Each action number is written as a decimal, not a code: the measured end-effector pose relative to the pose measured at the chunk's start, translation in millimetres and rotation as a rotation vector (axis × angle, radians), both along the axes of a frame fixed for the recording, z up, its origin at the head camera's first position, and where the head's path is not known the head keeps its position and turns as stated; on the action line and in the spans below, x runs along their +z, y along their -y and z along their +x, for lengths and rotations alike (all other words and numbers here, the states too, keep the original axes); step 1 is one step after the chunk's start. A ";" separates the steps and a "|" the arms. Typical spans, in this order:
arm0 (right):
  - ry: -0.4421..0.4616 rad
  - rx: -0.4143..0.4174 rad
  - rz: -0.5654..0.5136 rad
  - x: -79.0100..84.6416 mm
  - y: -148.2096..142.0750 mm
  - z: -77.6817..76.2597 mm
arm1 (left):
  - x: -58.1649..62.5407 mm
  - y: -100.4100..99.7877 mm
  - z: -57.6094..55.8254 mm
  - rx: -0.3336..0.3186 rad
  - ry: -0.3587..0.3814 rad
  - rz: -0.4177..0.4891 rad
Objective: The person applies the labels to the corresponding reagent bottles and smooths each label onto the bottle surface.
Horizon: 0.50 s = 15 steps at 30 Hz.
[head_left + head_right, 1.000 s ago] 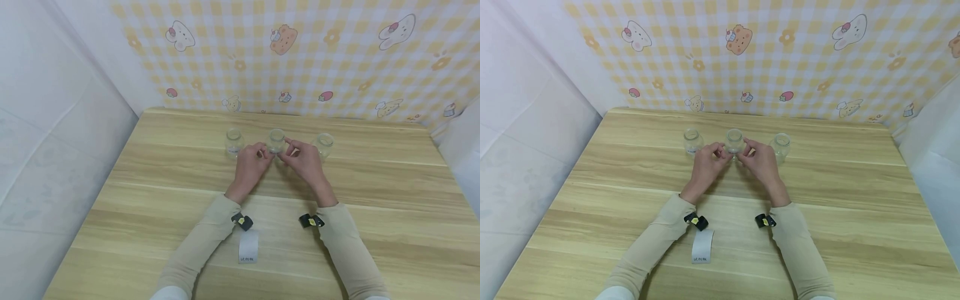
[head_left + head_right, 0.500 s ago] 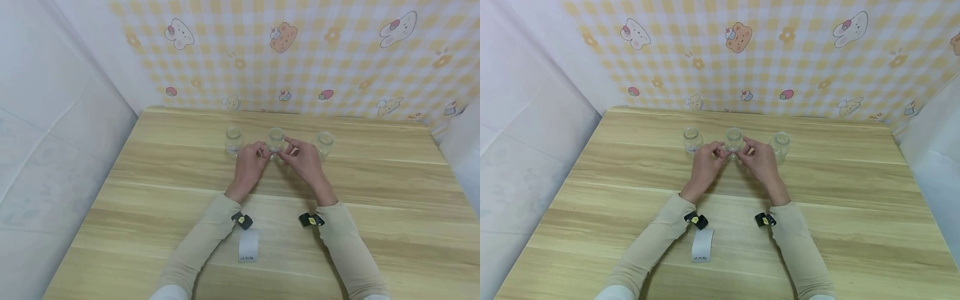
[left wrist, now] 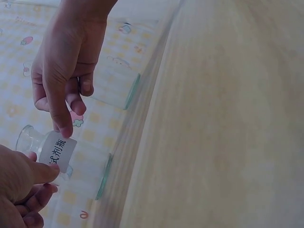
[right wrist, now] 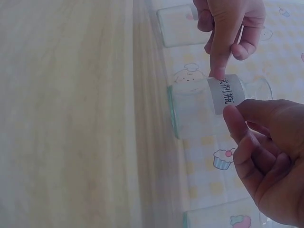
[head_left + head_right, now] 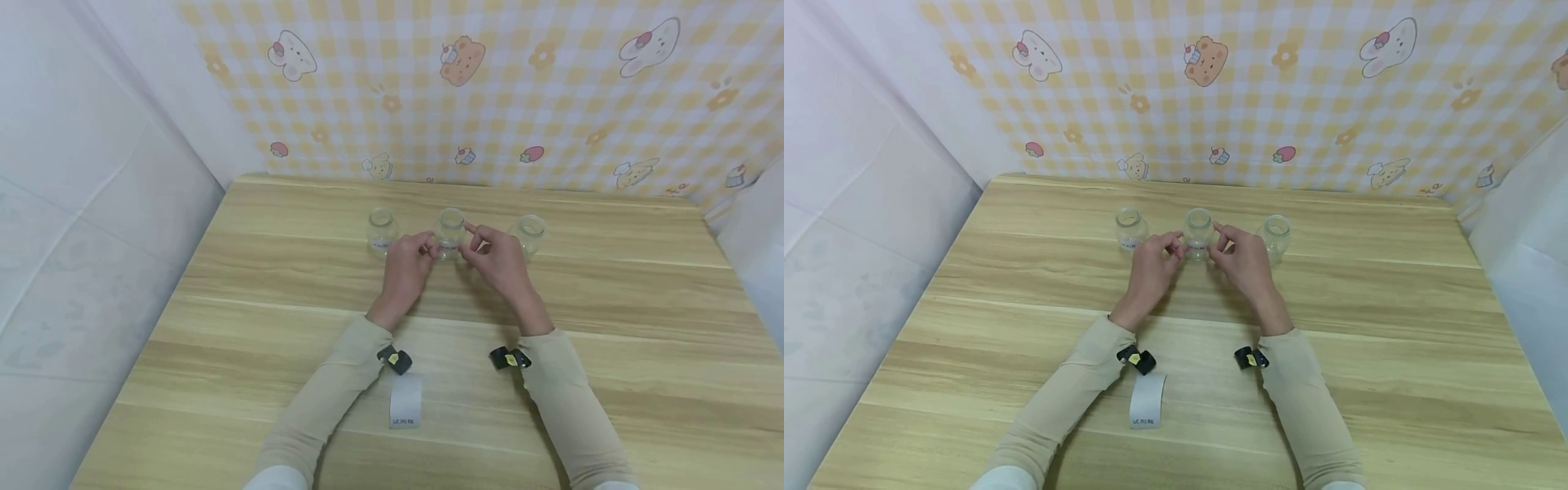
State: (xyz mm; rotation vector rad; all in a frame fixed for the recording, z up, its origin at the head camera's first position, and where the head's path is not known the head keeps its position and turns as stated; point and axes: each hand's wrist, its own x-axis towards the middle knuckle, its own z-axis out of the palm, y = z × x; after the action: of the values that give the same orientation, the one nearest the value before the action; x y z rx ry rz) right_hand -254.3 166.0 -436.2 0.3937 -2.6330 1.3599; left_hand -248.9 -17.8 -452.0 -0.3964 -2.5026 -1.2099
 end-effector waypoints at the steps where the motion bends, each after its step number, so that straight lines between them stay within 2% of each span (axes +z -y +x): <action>1: 0.001 -0.003 0.000 0.0 -0.1 -0.1 | 0.3 0.2 0.2 -0.001 0.003 0.000; 15: 0.035 -0.017 -0.034 0.6 0.4 0.2 | -0.4 1.1 1.2 0.020 0.022 -0.001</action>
State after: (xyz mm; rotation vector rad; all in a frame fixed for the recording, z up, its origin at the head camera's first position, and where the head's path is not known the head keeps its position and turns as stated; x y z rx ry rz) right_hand -254.1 165.5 -435.6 0.3455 -2.6309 1.4161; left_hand -247.7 -18.8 -452.3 -0.3595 -2.5195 -1.2122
